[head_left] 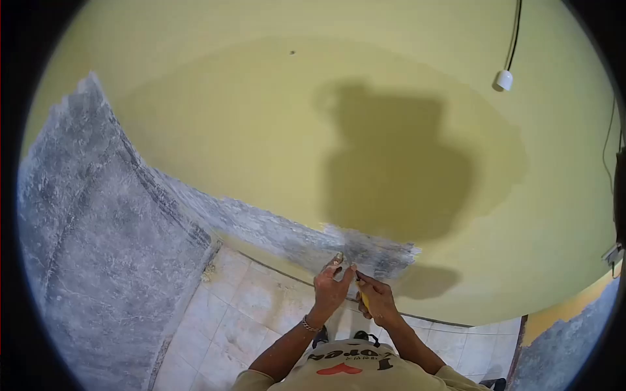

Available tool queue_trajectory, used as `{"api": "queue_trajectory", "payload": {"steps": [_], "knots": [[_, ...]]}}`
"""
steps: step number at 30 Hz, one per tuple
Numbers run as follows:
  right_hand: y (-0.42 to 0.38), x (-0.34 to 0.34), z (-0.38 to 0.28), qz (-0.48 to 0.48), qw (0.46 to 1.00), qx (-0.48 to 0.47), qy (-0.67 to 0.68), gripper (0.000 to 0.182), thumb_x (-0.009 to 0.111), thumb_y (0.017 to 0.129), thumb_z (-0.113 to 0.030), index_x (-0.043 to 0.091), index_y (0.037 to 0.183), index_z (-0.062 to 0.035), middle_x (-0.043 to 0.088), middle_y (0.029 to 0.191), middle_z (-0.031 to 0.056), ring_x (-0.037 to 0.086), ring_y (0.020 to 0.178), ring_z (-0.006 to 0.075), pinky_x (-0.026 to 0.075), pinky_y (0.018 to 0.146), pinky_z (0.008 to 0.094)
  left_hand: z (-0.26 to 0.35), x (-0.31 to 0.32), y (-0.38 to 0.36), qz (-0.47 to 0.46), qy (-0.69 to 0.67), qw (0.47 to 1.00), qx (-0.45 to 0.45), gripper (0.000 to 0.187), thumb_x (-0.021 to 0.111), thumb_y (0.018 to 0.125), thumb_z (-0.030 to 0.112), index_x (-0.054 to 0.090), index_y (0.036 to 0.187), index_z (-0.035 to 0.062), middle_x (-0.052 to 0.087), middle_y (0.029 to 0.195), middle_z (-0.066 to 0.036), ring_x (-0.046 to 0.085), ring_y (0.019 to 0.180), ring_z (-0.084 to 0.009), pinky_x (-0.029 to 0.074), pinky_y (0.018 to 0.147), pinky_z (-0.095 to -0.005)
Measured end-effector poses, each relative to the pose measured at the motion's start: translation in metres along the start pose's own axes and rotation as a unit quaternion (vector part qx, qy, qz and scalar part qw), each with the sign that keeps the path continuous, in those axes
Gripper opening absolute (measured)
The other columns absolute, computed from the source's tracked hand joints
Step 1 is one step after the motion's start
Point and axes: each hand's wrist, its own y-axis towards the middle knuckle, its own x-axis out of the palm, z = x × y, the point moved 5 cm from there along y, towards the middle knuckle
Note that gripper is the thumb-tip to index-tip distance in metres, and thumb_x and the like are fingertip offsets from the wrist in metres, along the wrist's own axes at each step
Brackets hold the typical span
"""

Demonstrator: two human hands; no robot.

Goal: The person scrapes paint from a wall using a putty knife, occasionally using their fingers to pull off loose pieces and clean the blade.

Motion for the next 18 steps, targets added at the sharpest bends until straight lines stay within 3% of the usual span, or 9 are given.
{"api": "queue_trajectory", "payload": {"steps": [2,3,6,8,9,11,15,17,18], "knots": [[0.004,0.007,0.003,0.005,1.000,-0.002,-0.007,0.039,0.053,0.095,-0.029,0.054,0.130,-0.0125,0.051,0.066,0.0023,0.046,0.044,0.0094,0.032,0.033,0.0234,-0.007,0.000,0.001,-0.038,0.033,0.998,-0.036,0.025,0.070,0.080,0.016,0.066,0.096,-0.0019,0.067,0.090,-0.020,0.066,0.081,-0.0316,0.052,0.074,-0.0351],[-0.010,-0.023,-0.002,0.012,1.000,0.010,-0.016,0.039,0.053,0.095,-0.029,0.054,0.130,-0.0125,0.051,0.066,0.0023,0.046,0.044,0.0094,0.032,0.033,0.0234,0.008,0.027,-0.016,-0.038,0.026,0.998,-0.051,0.025,0.070,0.080,0.016,0.066,0.096,-0.0019,0.067,0.090,-0.020,0.066,0.081,-0.0316,0.052,0.074,-0.0351],[0.018,-0.018,-0.008,0.011,0.999,0.004,-0.034,0.039,0.052,0.095,-0.027,0.054,0.129,-0.0080,0.052,0.067,0.0024,0.044,0.042,0.0088,0.032,0.034,0.0246,0.006,0.030,-0.006,-0.045,0.061,0.997,-0.010,0.019,0.068,0.080,0.012,0.065,0.090,-0.0034,0.066,0.085,-0.020,0.065,0.080,-0.0315,0.051,0.072,-0.0343],[0.043,0.002,-0.006,-0.032,0.996,0.000,-0.087,0.038,0.051,0.095,-0.026,0.055,0.127,-0.0071,0.051,0.066,0.0011,0.043,0.042,0.0080,0.033,0.035,0.0241,-0.024,0.018,-0.003,0.070,0.059,0.994,0.064,0.015,0.067,0.080,0.010,0.063,0.085,-0.0039,0.066,0.083,-0.018,0.065,0.079,-0.0287,0.050,0.070,-0.0339],[0.055,0.007,-0.002,-0.030,0.996,0.001,-0.085,0.038,0.051,0.095,-0.026,0.055,0.127,-0.0071,0.051,0.066,0.0011,0.043,0.042,0.0080,0.033,0.035,0.0241,-0.042,0.012,0.003,0.047,0.005,0.999,0.004,0.020,0.066,0.085,0.012,0.064,0.094,-0.0060,0.067,0.081,-0.011,0.060,0.071,-0.0123,0.049,0.065,-0.0279],[0.069,0.019,0.001,-0.096,0.988,-0.045,-0.115,0.037,0.052,0.095,-0.025,0.055,0.127,-0.0074,0.049,0.063,-0.0002,0.043,0.042,0.0076,0.033,0.035,0.0243,-0.055,0.001,0.009,0.035,0.025,0.991,-0.124,0.019,0.066,0.086,0.011,0.065,0.093,-0.0060,0.067,0.081,-0.007,0.056,0.072,-0.0078,0.048,0.067,-0.0253],[0.028,-0.024,-0.008,-0.057,0.992,-0.023,-0.108,0.037,0.052,0.095,-0.025,0.055,0.128,-0.0078,0.050,0.063,0.0005,0.042,0.042,0.0075,0.033,0.035,0.0240,-0.027,0.015,-0.008,0.004,0.000,0.995,-0.099,0.021,0.065,0.086,0.011,0.065,0.100,-0.0055,0.068,0.086,-0.007,0.058,0.077,-0.0073,0.048,0.070,-0.0234],[-0.008,-0.067,-0.010,-0.015,0.997,0.003,-0.073,0.037,0.052,0.095,-0.025,0.054,0.129,-0.0098,0.050,0.064,0.0005,0.042,0.042,0.0068,0.032,0.034,0.0230,-0.008,0.029,-0.023,-0.048,-0.032,0.994,-0.092,0.030,0.066,0.085,0.013,0.063,0.107,-0.0077,0.068,0.099,-0.018,0.067,0.088,-0.0180,0.051,0.079,-0.0270],[-0.025,-0.086,-0.012,0.004,0.998,0.013,-0.059,0.038,0.052,0.095,-0.024,0.054,0.130,-0.0116,0.049,0.064,0.0000,0.041,0.042,0.0064,0.032,0.034,0.0225,0.003,0.030,-0.027,-0.085,0.000,0.990,-0.113,0.031,0.064,0.086,0.012,0.062,0.111,-0.0064,0.068,0.104,-0.018,0.067,0.091,-0.0185,0.051,0.081,-0.0266]]}}
